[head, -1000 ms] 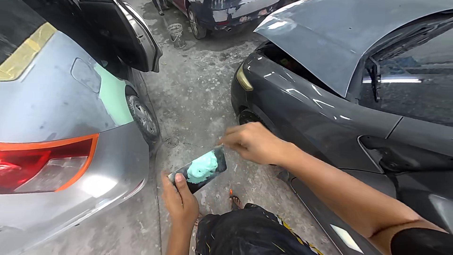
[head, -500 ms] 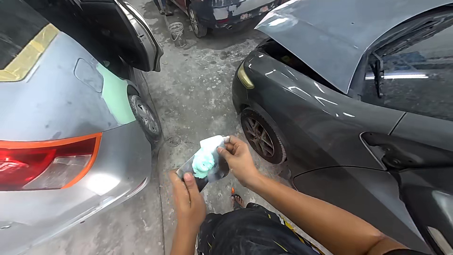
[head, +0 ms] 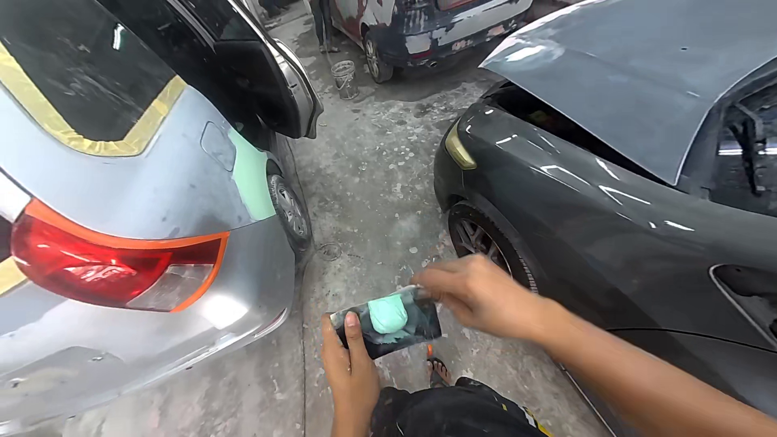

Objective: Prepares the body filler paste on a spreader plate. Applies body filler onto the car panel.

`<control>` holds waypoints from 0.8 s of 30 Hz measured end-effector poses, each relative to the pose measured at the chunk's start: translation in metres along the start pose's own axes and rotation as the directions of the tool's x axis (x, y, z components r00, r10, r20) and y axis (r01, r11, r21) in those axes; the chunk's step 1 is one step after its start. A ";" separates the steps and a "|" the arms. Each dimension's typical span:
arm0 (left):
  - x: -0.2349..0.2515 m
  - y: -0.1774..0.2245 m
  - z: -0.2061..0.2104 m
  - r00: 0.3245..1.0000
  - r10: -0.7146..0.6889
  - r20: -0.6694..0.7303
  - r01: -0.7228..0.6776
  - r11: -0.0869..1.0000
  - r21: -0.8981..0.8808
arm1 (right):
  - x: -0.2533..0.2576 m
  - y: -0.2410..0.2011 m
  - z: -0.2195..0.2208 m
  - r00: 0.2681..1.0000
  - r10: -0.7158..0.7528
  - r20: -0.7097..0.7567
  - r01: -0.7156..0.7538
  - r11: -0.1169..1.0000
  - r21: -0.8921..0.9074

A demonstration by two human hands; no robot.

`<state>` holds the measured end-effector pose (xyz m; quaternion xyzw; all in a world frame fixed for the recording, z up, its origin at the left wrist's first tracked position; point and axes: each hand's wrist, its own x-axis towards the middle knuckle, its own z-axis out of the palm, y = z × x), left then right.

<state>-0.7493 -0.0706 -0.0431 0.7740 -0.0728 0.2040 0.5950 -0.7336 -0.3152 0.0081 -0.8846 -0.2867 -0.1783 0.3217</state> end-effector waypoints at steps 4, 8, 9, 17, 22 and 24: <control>-0.001 0.008 0.015 0.975 -0.195 -0.108 0.165 0.957 -0.240 | 0.002 -0.016 0.008 0.971 0.175 -0.165 -0.206 0.960 -0.192; -0.004 0.014 0.028 0.955 -0.265 -0.130 0.210 0.921 -0.328 | -0.028 -0.041 0.049 0.987 0.060 -0.148 -0.065 0.997 -0.029; -0.004 0.013 0.029 0.954 -0.270 -0.129 0.219 0.923 -0.315 | -0.026 -0.033 0.045 0.973 0.076 -0.217 -0.083 0.996 -0.025; 0.002 0.006 0.026 0.971 -0.237 -0.017 0.229 0.952 -0.201 | -0.029 -0.008 0.023 0.962 -0.013 -0.272 -0.010 0.996 -0.083; 0.017 -0.010 0.018 0.993 -0.009 0.119 0.028 0.988 -0.155 | -0.006 0.026 0.005 0.926 0.269 -0.267 -0.060 0.799 0.598; 0.028 -0.012 0.023 0.989 0.105 0.107 -0.105 0.994 -0.009 | 0.004 0.038 -0.001 0.981 0.196 0.001 -0.166 0.827 0.536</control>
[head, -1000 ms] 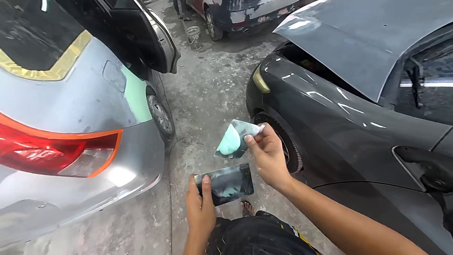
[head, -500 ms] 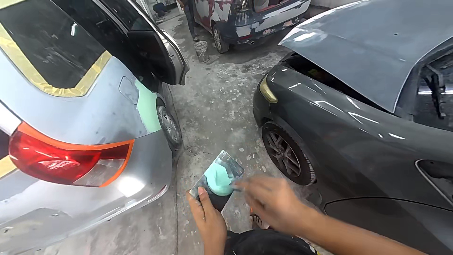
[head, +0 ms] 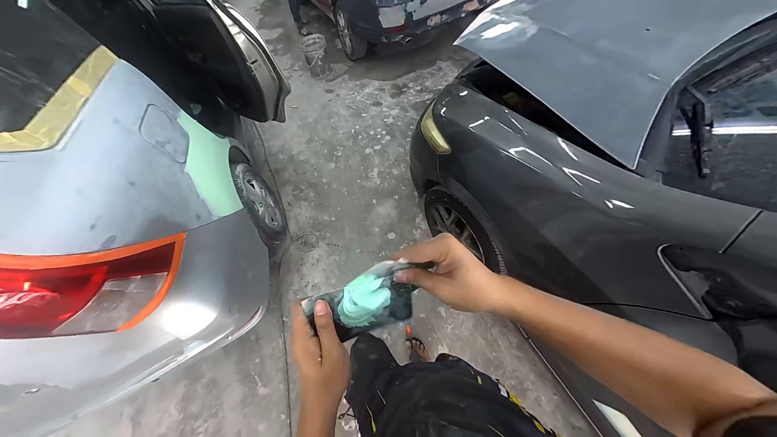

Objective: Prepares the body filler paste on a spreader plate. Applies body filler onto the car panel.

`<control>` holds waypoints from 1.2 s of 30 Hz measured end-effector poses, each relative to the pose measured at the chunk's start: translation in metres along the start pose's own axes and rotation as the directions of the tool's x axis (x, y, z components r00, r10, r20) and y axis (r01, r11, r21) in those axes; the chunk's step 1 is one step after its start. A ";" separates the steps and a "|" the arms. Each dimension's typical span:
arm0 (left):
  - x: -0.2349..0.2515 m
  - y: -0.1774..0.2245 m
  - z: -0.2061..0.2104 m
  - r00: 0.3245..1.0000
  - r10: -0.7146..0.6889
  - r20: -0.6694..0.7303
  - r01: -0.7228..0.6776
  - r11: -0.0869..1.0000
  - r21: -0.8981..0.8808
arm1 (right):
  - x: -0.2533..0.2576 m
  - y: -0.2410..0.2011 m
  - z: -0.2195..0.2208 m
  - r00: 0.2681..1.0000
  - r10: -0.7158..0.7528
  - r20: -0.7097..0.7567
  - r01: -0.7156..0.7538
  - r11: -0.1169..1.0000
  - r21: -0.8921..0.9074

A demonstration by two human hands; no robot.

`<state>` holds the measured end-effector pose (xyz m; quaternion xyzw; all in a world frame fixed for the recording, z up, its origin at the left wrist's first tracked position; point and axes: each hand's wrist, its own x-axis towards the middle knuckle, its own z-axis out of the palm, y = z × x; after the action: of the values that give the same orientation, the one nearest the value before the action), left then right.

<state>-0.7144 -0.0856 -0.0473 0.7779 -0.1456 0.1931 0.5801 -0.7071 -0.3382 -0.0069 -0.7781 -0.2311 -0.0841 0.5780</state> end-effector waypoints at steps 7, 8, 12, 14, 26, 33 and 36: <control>0.041 -0.028 0.023 0.997 -0.016 -0.081 0.008 0.995 -0.095 | 0.036 0.035 -0.009 0.885 0.189 -0.426 -0.292 0.937 -0.191; 0.051 -0.034 0.027 0.995 -0.043 -0.085 0.032 0.991 -0.129 | 0.041 0.046 0.003 0.807 0.298 -0.510 -0.330 0.943 0.029; 0.099 -0.064 0.041 0.996 -0.069 -0.050 0.064 0.994 -0.090 | 0.076 0.099 0.045 0.646 0.527 -0.552 -0.427 0.849 0.311; 0.126 -0.082 0.045 0.998 -0.069 0.013 0.069 0.998 -0.004 | 0.109 0.112 0.055 0.612 0.631 -0.477 -0.474 0.775 0.418; 0.301 -0.172 0.012 0.970 -0.230 0.079 0.235 0.969 -0.071 | 0.312 0.149 0.032 0.784 0.330 -0.526 -0.149 0.922 0.357; 0.376 -0.221 0.004 0.987 -0.063 -0.145 0.063 0.998 0.000 | 0.398 0.192 -0.022 0.967 0.018 0.255 0.072 0.939 -0.338; 0.405 -0.252 0.002 0.939 -0.242 -0.244 0.169 0.943 -0.288 | 0.436 0.233 -0.033 0.993 0.090 0.073 -0.049 0.896 -0.441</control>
<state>-0.2429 -0.0166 -0.0705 0.6706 -0.0049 0.2164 0.7095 -0.2131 -0.3076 -0.0238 -0.8991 -0.2045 -0.0774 0.3794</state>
